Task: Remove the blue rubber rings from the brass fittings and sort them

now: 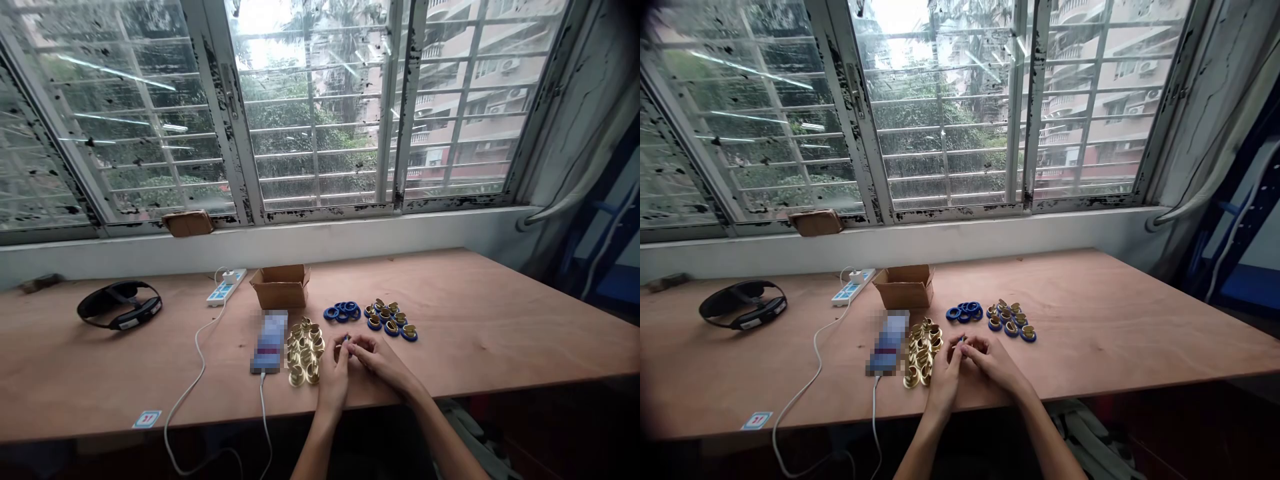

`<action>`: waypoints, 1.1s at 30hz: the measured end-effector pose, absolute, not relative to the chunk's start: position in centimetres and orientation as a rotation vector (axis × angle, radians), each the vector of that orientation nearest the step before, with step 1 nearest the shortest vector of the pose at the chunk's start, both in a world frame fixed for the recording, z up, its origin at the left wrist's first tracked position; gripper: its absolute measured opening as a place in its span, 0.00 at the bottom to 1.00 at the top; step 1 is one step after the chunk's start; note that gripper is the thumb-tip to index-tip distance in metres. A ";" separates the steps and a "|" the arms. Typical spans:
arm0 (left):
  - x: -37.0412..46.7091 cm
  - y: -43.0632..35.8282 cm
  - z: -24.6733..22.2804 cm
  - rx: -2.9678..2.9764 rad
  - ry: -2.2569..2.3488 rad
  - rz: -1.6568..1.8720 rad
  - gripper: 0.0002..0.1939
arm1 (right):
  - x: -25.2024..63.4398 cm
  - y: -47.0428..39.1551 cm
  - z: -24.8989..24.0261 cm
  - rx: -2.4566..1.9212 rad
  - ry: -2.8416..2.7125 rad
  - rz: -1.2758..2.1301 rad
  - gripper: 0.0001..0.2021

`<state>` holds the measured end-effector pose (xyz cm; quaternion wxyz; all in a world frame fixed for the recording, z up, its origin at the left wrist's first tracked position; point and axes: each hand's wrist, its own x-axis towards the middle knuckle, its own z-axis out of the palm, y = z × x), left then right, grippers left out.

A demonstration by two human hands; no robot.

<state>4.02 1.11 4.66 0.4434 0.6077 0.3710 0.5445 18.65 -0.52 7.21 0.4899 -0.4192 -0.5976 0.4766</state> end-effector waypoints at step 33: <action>5.1 0.0 5.0 1.363 0.796 1.354 0.09 | 18.9 0.2 5.9 -1.029 -1.507 0.972 0.23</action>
